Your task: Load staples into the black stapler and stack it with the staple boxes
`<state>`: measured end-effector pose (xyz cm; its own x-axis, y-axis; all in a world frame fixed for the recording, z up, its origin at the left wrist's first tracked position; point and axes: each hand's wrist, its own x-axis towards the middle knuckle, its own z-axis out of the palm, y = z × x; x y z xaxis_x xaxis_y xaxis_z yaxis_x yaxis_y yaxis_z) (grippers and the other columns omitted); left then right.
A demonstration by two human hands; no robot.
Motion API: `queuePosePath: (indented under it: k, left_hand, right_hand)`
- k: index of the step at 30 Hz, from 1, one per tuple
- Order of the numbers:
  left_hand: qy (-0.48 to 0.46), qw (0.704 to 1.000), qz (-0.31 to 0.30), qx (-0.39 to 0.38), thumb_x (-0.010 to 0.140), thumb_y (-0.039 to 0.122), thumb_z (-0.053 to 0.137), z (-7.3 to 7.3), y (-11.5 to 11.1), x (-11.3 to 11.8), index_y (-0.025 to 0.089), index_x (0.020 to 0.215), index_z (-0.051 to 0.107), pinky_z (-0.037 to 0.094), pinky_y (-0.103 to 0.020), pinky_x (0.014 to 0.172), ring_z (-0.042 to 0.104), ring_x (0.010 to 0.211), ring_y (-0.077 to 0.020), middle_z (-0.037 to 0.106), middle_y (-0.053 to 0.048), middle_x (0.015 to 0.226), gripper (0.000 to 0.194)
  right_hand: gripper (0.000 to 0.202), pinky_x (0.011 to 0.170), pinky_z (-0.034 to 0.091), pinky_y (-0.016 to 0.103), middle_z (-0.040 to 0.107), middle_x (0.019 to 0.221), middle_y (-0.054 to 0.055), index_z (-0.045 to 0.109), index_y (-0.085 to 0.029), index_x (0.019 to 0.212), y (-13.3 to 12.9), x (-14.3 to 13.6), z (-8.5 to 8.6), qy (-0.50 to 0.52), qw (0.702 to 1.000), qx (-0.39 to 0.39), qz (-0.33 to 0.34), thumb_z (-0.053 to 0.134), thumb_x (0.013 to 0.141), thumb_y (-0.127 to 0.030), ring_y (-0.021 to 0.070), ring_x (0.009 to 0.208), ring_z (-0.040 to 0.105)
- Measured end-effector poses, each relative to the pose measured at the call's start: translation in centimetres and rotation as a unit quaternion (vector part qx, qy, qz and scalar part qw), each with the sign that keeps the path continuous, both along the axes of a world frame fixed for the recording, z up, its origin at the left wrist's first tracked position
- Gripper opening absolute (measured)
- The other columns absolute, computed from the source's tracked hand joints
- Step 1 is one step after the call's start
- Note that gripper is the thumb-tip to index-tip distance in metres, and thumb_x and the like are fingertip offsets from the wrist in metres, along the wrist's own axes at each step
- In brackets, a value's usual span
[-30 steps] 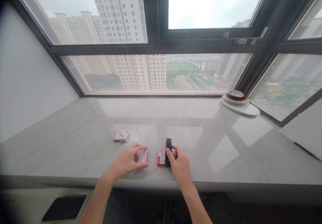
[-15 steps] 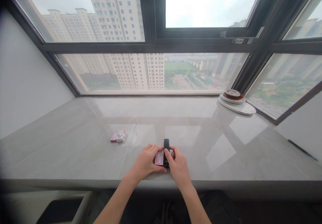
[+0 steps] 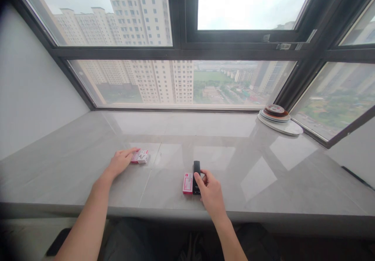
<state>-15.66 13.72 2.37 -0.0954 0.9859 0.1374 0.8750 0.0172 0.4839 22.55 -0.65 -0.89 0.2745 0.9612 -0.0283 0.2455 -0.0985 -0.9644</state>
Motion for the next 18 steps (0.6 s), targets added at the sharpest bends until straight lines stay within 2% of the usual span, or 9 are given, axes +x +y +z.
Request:
queuePosePath:
  k: [3,5,7,9,11,13,16,18]
  left_hand:
    - [0.013,0.999,-0.041,-0.020,0.086,0.042,0.055,-1.9,-1.6,-2.1,0.031,0.135,0.065,0.036,-0.041,0.113,0.046,0.135,-0.0299,0.062,0.001,0.143,0.051]
    - [0.030,0.995,-0.085,-0.035,0.081,0.048,0.062,-2.5,-3.5,-2.8,0.032,0.141,0.060,0.034,-0.041,0.116,0.044,0.137,-0.0309,0.056,0.000,0.148,0.062]
    - [0.041,0.992,-0.112,-0.052,0.078,0.052,0.066,-2.5,-5.5,-2.8,0.033,0.143,0.057,0.035,-0.042,0.115,0.045,0.134,-0.0322,0.055,-0.001,0.148,0.068]
    - [0.040,0.990,-0.124,-0.062,0.077,0.053,0.068,-2.0,-7.3,-1.6,0.033,0.139,0.060,0.040,-0.042,0.110,0.051,0.128,-0.0320,0.058,-0.003,0.142,0.066]
    - [0.025,0.988,-0.139,-0.057,0.075,0.054,0.071,-1.2,-8.7,1.2,0.033,0.129,0.065,0.046,-0.039,0.103,0.057,0.120,-0.0302,0.062,-0.003,0.133,0.058]
    - [-0.005,0.986,-0.165,-0.034,0.073,0.052,0.075,-0.4,-9.7,5.2,0.032,0.121,0.067,0.049,-0.037,0.099,0.060,0.114,-0.0279,0.065,-0.003,0.123,0.053]
    - [-0.063,0.971,-0.232,-0.006,0.075,0.045,0.076,0.6,-10.6,11.5,0.030,0.121,0.067,0.049,-0.036,0.098,0.062,0.110,-0.0266,0.064,-0.005,0.116,0.048]
    - [-0.111,0.958,-0.263,-0.002,0.077,0.043,0.076,1.0,-11.0,14.7,0.031,0.124,0.065,0.051,-0.034,0.093,0.064,0.104,-0.0237,0.063,-0.004,0.116,0.050]
  right_hand:
    - [0.061,0.036,0.043,0.023,0.049,0.069,-0.003,0.069,-0.019,0.116,0.0,0.0,0.1,0.004,1.000,-0.004,0.003,0.057,0.087,-0.072,0.0130,0.048,0.048]
    - [0.061,0.036,0.043,0.023,0.049,0.068,-0.004,0.069,-0.019,0.115,0.0,0.0,0.2,0.003,1.000,-0.006,0.002,0.057,0.087,-0.072,0.0131,0.048,0.048]
    - [0.062,0.036,0.043,0.023,0.048,0.068,-0.003,0.069,-0.019,0.115,0.0,-0.1,0.3,0.002,1.000,-0.007,0.001,0.057,0.087,-0.072,0.0131,0.048,0.048]
    - [0.062,0.036,0.044,0.023,0.048,0.068,-0.004,0.068,-0.019,0.115,0.0,-0.1,0.3,0.001,1.000,-0.007,0.001,0.057,0.087,-0.072,0.0132,0.049,0.048]
    - [0.061,0.036,0.044,0.023,0.047,0.068,-0.004,0.068,-0.019,0.116,0.0,-0.1,0.3,0.000,1.000,-0.005,0.002,0.057,0.087,-0.072,0.0135,0.049,0.048]
    - [0.061,0.036,0.044,0.023,0.048,0.068,-0.003,0.068,-0.019,0.116,0.0,-0.1,0.3,-0.004,1.000,-0.004,0.003,0.056,0.088,-0.072,0.0137,0.049,0.049]
    - [0.064,0.037,0.044,0.023,0.050,0.068,-0.003,0.067,-0.019,0.117,0.0,-0.2,0.2,-0.013,1.000,-0.007,-0.001,0.054,0.088,-0.073,0.0137,0.048,0.049]
    - [0.065,0.036,0.043,0.024,0.051,0.067,-0.003,0.067,-0.018,0.117,0.0,-0.2,0.2,-0.015,1.000,-0.006,-0.002,0.054,0.088,-0.074,0.0136,0.046,0.049]
